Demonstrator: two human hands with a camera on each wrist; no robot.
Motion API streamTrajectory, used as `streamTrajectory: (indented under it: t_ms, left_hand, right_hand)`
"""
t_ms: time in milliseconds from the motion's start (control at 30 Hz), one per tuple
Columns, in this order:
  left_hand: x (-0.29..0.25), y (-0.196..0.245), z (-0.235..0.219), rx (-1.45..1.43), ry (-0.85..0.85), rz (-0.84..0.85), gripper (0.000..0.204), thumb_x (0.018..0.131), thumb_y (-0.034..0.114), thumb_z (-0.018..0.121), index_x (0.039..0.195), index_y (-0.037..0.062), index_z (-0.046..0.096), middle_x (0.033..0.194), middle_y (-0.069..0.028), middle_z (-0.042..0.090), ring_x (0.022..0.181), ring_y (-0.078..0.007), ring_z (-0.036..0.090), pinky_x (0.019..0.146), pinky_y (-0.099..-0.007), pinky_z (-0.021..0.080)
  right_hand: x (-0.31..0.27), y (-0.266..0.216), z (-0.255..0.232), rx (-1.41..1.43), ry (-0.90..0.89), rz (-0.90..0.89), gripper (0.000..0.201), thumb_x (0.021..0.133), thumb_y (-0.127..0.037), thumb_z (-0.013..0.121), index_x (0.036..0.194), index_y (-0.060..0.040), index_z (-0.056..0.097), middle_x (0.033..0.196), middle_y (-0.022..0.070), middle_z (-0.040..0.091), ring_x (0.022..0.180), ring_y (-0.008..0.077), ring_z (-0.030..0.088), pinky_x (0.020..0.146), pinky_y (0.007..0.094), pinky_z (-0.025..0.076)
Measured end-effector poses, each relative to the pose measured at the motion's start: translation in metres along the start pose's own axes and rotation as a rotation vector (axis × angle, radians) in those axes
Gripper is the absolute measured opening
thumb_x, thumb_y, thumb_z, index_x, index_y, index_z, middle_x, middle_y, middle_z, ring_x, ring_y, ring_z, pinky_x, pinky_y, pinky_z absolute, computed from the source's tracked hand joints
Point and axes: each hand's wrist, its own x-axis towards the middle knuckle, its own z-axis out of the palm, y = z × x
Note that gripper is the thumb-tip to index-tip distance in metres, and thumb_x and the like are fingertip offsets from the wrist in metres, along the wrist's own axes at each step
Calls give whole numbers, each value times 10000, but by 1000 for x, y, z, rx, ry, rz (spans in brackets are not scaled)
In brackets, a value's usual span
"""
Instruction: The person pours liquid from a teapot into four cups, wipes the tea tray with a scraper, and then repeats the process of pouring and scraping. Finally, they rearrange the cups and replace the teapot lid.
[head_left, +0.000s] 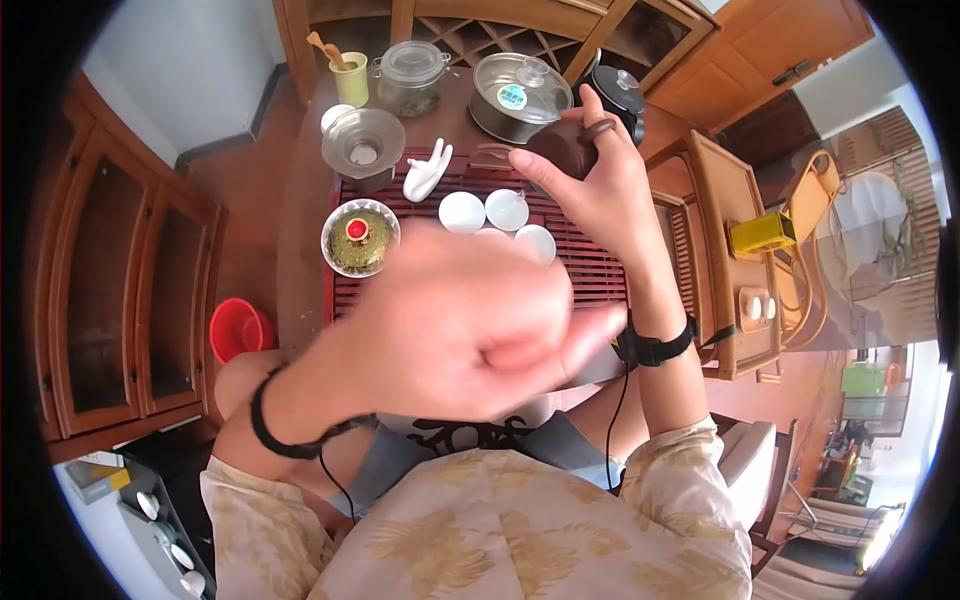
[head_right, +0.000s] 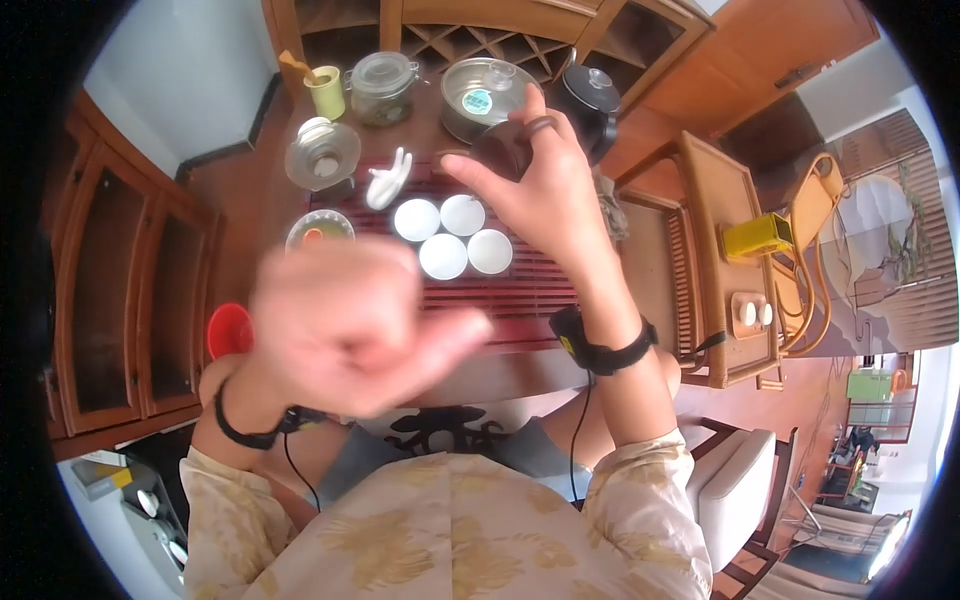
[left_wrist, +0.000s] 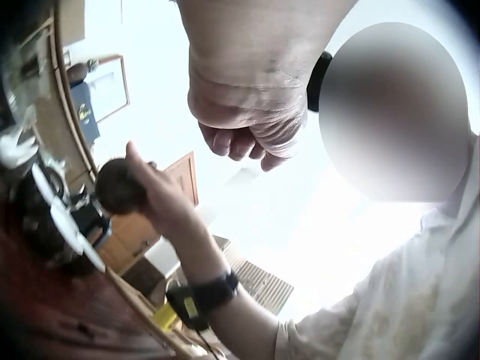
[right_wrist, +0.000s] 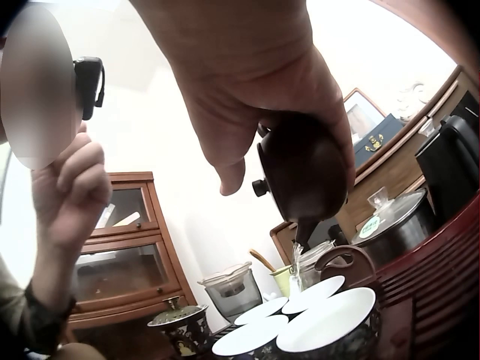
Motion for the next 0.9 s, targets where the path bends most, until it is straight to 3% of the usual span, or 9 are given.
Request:
streamTrajectory:
  t_ms: [133, 200, 300, 400, 500, 633, 733, 900]
  left_hand:
    - [31, 13, -48, 102, 188, -38, 548, 930, -140, 790, 688, 163, 402, 635, 67, 469, 573, -47, 391, 542, -248, 283]
    - [30, 24, -53, 61, 366, -194, 530, 999, -121, 736, 705, 158, 395, 673, 89, 436, 636, -21, 386, 612, -227, 293]
    - [21, 18, -69, 90, 446, -277, 519, 1030, -71, 741, 713, 148, 394, 691, 101, 400, 668, -4, 369, 640, -225, 278]
    - [12, 16, -83, 328, 342, -304, 515, 1038, -44, 751, 717, 150, 398, 693, 102, 393, 657, -4, 328, 635, -226, 244]
    - [9, 4, -98, 440, 364, -237, 521, 1045, -16, 760, 715, 156, 396, 694, 104, 386, 637, -7, 298, 612, -234, 211]
    - [15, -2, -103, 382, 414, -247, 533, 1049, -7, 764, 714, 160, 386, 690, 107, 384, 626, -1, 293, 603, -232, 195]
    - [15, -6, -105, 402, 398, -229, 533, 1052, -9, 761, 715, 160, 384, 688, 107, 381, 620, -1, 292, 600, -231, 191]
    - [16, -5, -105, 425, 376, -209, 530, 1053, -11, 760, 716, 159, 387, 688, 108, 379, 617, 2, 290, 599, -231, 184]
  right_hand:
    - [0, 9, 0, 13, 10, -52, 1039, 798, -476, 1001, 1486, 173, 573, 1239, 241, 702, 1068, 322, 742, 913, 408, 621]
    - [-3, 2, -1, 28, 13, -21, 1035, 800, -470, 1001, 1492, 168, 571, 1226, 234, 700, 1067, 321, 742, 914, 410, 622]
    - [-4, -4, -4, -48, -1, -40, 1019, 803, -454, 1003, 1494, 160, 574, 1238, 233, 702, 1078, 320, 747, 923, 405, 625]
    - [-6, -5, -2, -17, -35, 18, 1043, 847, -457, 981, 1600, 96, 516, 1350, 194, 709, 1214, 286, 726, 1047, 394, 580]
    - [-7, -4, -3, -42, -54, 29, 1066, 842, -460, 984, 1619, 86, 499, 1351, 178, 712, 1216, 273, 726, 1039, 382, 584]
    - [-8, -6, -3, -33, -39, 30, 1076, 843, -466, 982, 1625, 85, 490, 1350, 173, 713, 1208, 267, 729, 1027, 378, 591]
    - [-6, -5, -2, -14, 2, -32, 1092, 792, -450, 1013, 1558, 153, 520, 1262, 250, 699, 1078, 310, 751, 921, 403, 632]
    - [-3, -3, -3, -16, -11, -21, 1091, 789, -451, 1016, 1553, 154, 525, 1282, 262, 698, 1091, 323, 751, 930, 405, 633]
